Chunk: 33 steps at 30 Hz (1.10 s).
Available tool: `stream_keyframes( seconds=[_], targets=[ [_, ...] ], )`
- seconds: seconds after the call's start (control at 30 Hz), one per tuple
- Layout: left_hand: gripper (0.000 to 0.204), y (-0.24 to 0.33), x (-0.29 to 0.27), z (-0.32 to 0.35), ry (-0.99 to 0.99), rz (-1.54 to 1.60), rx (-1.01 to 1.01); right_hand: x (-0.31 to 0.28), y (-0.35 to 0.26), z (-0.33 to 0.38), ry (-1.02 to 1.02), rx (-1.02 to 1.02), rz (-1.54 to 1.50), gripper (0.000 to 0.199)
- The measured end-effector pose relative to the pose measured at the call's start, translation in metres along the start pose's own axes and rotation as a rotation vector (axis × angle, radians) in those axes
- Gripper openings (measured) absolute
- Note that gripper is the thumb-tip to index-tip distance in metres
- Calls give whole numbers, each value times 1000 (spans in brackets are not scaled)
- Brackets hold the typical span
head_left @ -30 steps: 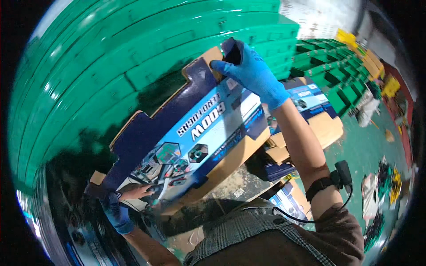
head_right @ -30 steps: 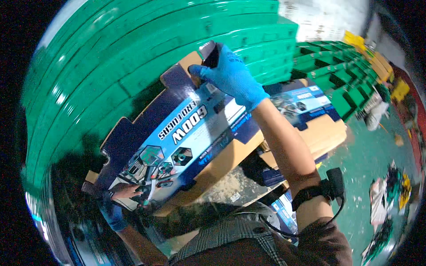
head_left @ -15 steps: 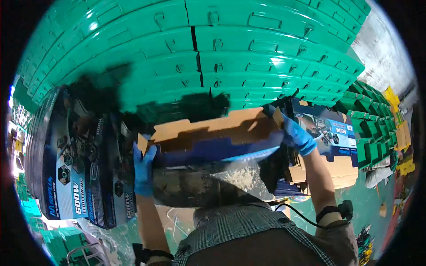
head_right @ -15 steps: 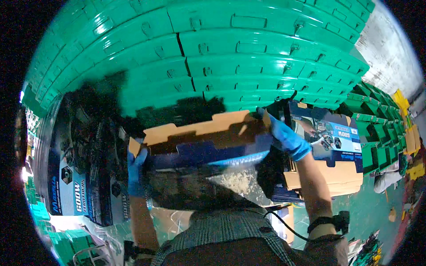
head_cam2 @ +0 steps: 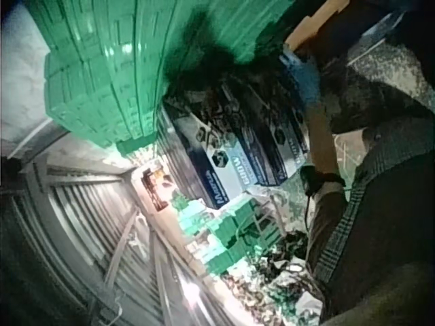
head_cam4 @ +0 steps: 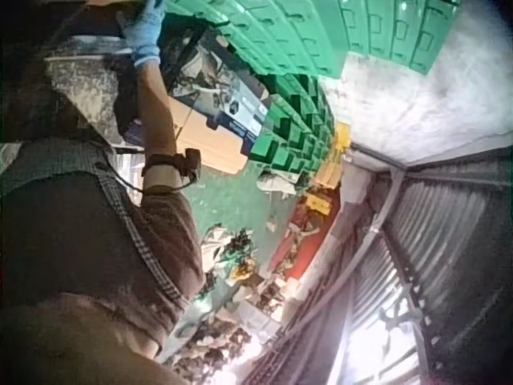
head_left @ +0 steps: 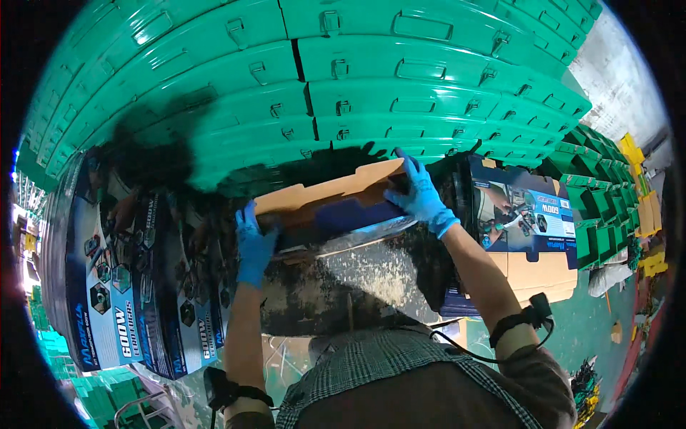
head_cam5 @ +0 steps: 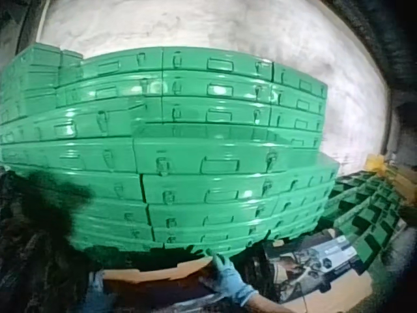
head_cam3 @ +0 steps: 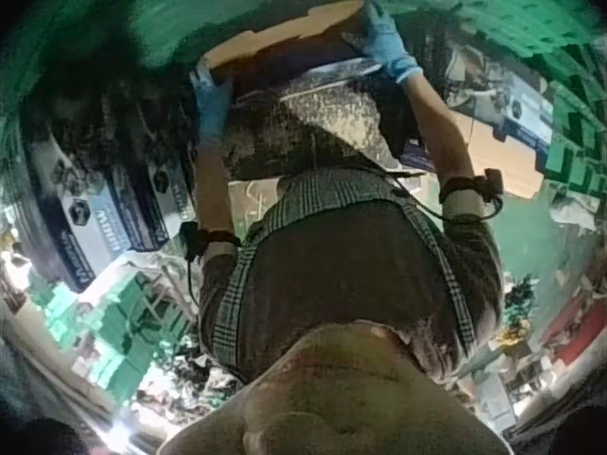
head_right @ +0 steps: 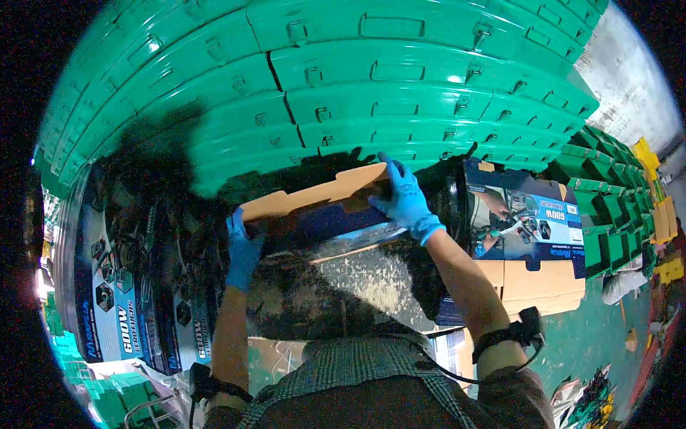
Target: Assembling cardboard product boxes and packing items into them in a warehouse setting.
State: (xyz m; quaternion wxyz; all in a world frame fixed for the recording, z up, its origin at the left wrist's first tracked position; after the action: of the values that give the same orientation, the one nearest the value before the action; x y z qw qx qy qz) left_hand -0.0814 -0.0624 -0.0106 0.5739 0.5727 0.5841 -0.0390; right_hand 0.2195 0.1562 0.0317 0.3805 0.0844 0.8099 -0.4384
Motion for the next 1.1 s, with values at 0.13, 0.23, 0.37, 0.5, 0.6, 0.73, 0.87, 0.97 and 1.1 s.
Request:
stream_keyframes(
  seconds=[0.13, 0.23, 0.37, 0.5, 0.6, 0.73, 0.87, 0.97, 1.1],
  targets=[
    [53, -33, 4, -12, -8, 625, -104, 9, 58, -1, -281, 434, -802, 48],
    [53, -16, 11, -16, -215, 649, -128, 6, 40, -1, -279, 185, -444, 61],
    [57, 31, 1, -25, -195, 20, 220, 8, 18, -11, -226, 65, -10, 79],
    [59, 47, -4, -28, -168, -345, 188, 19, 12, -12, -112, 156, 299, 71],
    [72, 52, -9, -22, -206, -235, 255, -4, -2, -7, -54, 183, 369, 53],
    [102, 84, -28, 22, -200, -252, 551, -70, -37, -12, -172, 120, -237, 44],
    [62, 48, -3, 68, -410, 919, -232, -188, -182, -44, 97, -116, -649, 40],
    [57, 76, 60, 113, -568, 943, -113, -233, -214, -86, 334, -271, -284, 38],
    [47, 82, 105, 172, -853, 903, -43, -197, -199, -131, 426, -422, 572, 27]
  ],
)
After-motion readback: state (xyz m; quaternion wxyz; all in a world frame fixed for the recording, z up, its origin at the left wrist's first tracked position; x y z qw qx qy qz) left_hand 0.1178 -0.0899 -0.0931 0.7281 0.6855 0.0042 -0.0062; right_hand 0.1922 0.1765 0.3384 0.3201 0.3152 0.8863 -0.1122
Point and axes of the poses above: each hand's wrist, its own z-axis away from the middle knuckle, its own x-axis out of the palm, y = z × x, the point moved 7 cm from there along -z, towards the middle knuckle, and after that the axes turned 7 degrees about y, right-handed, at the moved point
